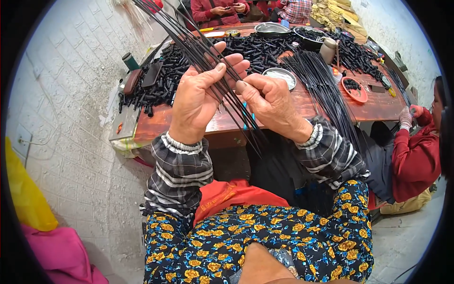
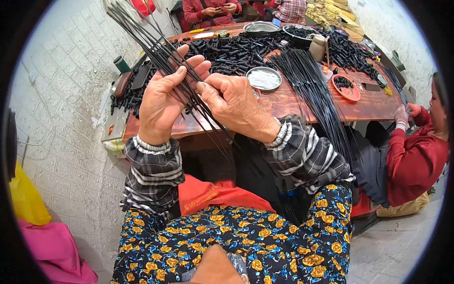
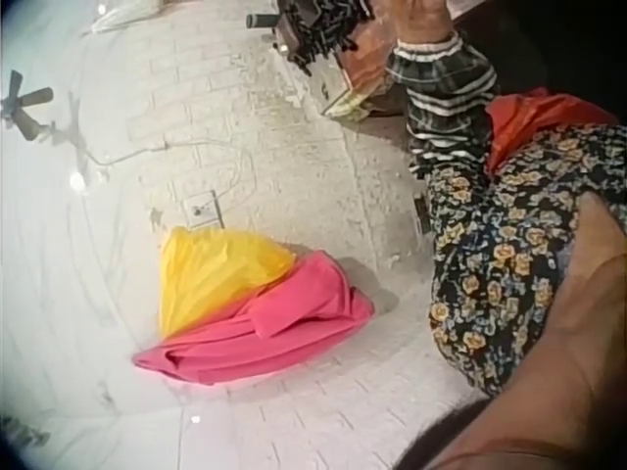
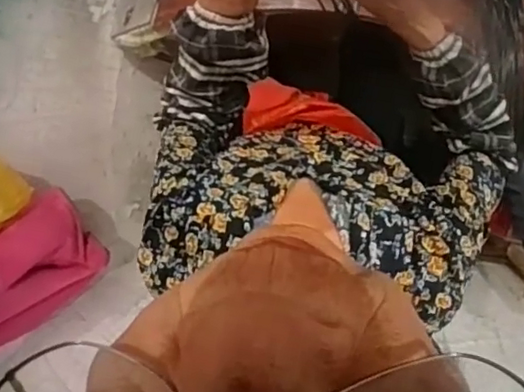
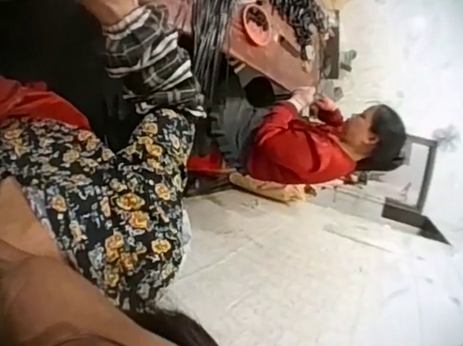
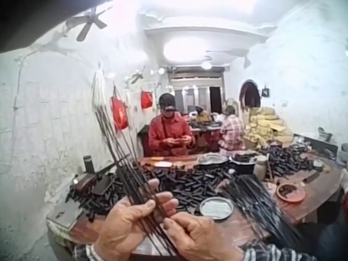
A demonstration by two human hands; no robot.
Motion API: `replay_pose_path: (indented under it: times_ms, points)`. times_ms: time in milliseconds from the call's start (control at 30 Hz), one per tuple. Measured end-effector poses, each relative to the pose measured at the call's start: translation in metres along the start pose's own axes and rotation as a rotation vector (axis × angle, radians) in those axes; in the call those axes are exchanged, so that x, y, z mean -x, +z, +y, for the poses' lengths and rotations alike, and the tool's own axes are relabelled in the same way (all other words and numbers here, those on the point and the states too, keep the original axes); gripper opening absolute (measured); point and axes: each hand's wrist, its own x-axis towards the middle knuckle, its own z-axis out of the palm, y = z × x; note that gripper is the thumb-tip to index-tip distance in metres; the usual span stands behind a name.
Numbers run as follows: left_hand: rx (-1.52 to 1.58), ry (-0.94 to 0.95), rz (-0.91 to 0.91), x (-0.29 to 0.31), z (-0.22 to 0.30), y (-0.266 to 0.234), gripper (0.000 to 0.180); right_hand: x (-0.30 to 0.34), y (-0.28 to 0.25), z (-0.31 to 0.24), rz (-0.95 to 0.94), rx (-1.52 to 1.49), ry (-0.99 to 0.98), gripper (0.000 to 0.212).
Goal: Assembling and trimming black plastic components at a factory workbench.
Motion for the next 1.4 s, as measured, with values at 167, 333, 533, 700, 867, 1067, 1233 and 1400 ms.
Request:
replay_pose_path:
  times_ms: [167,333,533,700,867,1067,1233,1400]
  points:
    - [-0.005,-0.013,0.034,-0.004,0.002,0.001,0.031,-0.003,0.001,0.006,0.042,-0.124,-0.002,0.024]
    - [0.014,-0.052,0.072,-0.016,-0.002,-0.015,0.025,-0.016,-0.012,-0.001,0.0,-0.206,0.023,0.024]
    - [-0.057,-0.18,0.136,-0.015,0.001,-0.014,0.03,-0.05,-0.08,-0.03,0.398,-0.154,-0.119,0.022]
    - [0.019,-0.109,0.115,-0.014,0.001,-0.019,0.032,-0.05,-0.118,-0.03,0.42,-0.538,-0.027,0.019]
    - [0.051,-0.097,0.076,-0.01,0.002,-0.004,0.031,-0.021,-0.06,-0.011,0.01,-0.104,0.205,0.016]
    - [0.068,-0.055,0.096,-0.009,-0.004,0.009,0.03,-0.003,-0.021,0.0,-0.132,-0.303,0.257,0.019]
    - [0.114,-0.06,0.042,-0.011,-0.005,0.005,0.03,-0.003,-0.014,0.003,-0.14,-0.414,0.268,0.016]
    - [0.116,-0.09,0.001,-0.01,0.001,-0.005,0.031,-0.011,-0.026,-0.004,-0.094,-0.311,0.278,0.016]
